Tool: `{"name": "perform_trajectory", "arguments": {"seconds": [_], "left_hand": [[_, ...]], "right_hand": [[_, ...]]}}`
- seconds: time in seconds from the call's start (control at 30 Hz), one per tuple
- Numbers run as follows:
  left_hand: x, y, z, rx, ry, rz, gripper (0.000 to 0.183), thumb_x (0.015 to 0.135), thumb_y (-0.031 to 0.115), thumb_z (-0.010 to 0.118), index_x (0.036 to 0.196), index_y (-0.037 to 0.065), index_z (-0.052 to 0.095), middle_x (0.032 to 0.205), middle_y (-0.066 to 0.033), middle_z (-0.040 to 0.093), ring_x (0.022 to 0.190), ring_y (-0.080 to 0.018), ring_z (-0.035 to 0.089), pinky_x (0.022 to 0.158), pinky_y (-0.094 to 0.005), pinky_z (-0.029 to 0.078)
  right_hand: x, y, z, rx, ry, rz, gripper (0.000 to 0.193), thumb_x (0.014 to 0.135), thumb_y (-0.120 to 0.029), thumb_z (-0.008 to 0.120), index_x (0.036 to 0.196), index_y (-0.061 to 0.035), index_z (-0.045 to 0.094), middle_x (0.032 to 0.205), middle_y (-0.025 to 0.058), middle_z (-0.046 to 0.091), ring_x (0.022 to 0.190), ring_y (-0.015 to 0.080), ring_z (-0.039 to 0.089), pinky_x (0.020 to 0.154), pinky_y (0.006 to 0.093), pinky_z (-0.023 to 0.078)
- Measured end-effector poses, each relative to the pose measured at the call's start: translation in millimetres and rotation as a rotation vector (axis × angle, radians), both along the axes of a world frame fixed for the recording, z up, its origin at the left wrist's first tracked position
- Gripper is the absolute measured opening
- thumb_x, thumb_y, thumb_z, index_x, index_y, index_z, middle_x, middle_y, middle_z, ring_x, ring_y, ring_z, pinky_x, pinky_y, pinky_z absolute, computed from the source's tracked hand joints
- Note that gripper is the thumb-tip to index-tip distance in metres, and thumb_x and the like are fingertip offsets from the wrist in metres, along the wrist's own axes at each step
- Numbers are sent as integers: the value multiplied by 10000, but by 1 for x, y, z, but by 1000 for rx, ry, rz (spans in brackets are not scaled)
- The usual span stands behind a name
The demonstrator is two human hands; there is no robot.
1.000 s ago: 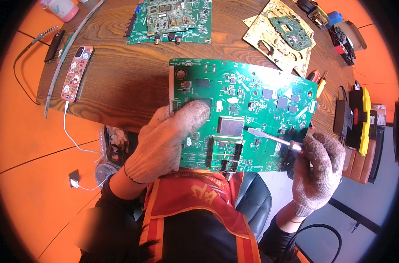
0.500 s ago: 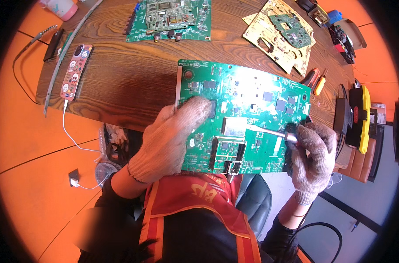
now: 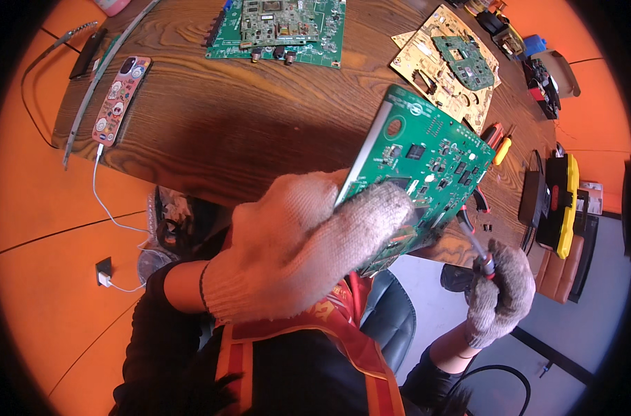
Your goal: The person uses pliers to remove small components from a green circuit board. They repeatedly grip and pull parts from the board, flipping it over to access different areas. Removed pieces are placed on the table.
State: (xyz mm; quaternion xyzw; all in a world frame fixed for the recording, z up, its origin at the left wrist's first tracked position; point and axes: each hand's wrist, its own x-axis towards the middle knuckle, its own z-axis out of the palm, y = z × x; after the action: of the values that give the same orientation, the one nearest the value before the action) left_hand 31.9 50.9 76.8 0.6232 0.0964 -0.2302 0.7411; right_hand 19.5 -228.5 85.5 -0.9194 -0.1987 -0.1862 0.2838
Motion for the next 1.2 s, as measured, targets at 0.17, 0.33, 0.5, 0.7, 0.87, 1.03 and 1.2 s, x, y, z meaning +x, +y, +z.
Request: {"name": "perform_trajectory", "arguments": {"seconds": [0.17, 0.33, 0.5, 0.7, 0.87, 1.03, 1.2], "left_hand": [[-3, 8, 6, 144, -353, -140, 260, 898, 101, 673, 1122, -28, 644, 1035, -134, 693, 828, -188, 673, 742, -297, 533], [-3, 9, 6, 211, -484, -162, 260, 884, 82, 676, 1120, -24, 648, 1026, -127, 695, 838, -186, 672, 744, -302, 531], [-5, 10, 4, 249, -541, -169, 263, 869, 63, 680, 1117, -20, 652, 1017, -120, 698, 848, -185, 672, 746, -307, 530], [-8, 8, 2, 280, -578, -172, 269, 852, 41, 685, 1114, -15, 657, 1007, -112, 701, 861, -184, 671, 749, -314, 528], [-9, 10, 1, 274, -564, -166, 277, 838, 22, 689, 1111, -11, 661, 998, -105, 703, 871, -182, 671, 751, -319, 527], [-8, 13, -2, 165, -503, -147, 295, 865, 32, 647, 1154, -20, 620, 1044, -102, 677, 930, -183, 653, 805, -313, 515], [-9, 15, -6, 97, -433, -123, 328, 892, 66, 610, 1209, -13, 577, 1113, -97, 643, 998, -184, 620, 860, -315, 484]], "right_hand": [[-1, 6, 15, -173, 35, 77, 416, 577, -175, 746, 964, -24, 719, 755, 146, 646, 673, 303, 648, 625, 374, 487], [-3, 9, 14, -204, 21, 63, 399, 596, -186, 757, 965, -38, 724, 772, 126, 651, 686, 292, 639, 628, 372, 473], [-3, 8, 13, -188, 35, 61, 392, 624, -197, 769, 982, -45, 722, 778, 117, 648, 691, 287, 630, 637, 374, 464], [-1, 6, 17, -221, 76, 93, 431, 630, -233, 782, 1017, -53, 716, 804, 115, 644, 681, 279, 616, 621, 376, 450], [-1, 7, 19, -222, 69, 124, 425, 612, -256, 784, 981, -52, 727, 790, 115, 636, 668, 277, 611, 612, 377, 446], [-2, 8, 18, -171, 4, 140, 434, 592, -287, 788, 944, -39, 739, 721, 98, 622, 635, 266, 608, 596, 369, 445], [-3, 10, 17, -179, -14, 116, 429, 581, -291, 790, 919, -32, 738, 705, 92, 619, 625, 263, 606, 585, 365, 443]]}}
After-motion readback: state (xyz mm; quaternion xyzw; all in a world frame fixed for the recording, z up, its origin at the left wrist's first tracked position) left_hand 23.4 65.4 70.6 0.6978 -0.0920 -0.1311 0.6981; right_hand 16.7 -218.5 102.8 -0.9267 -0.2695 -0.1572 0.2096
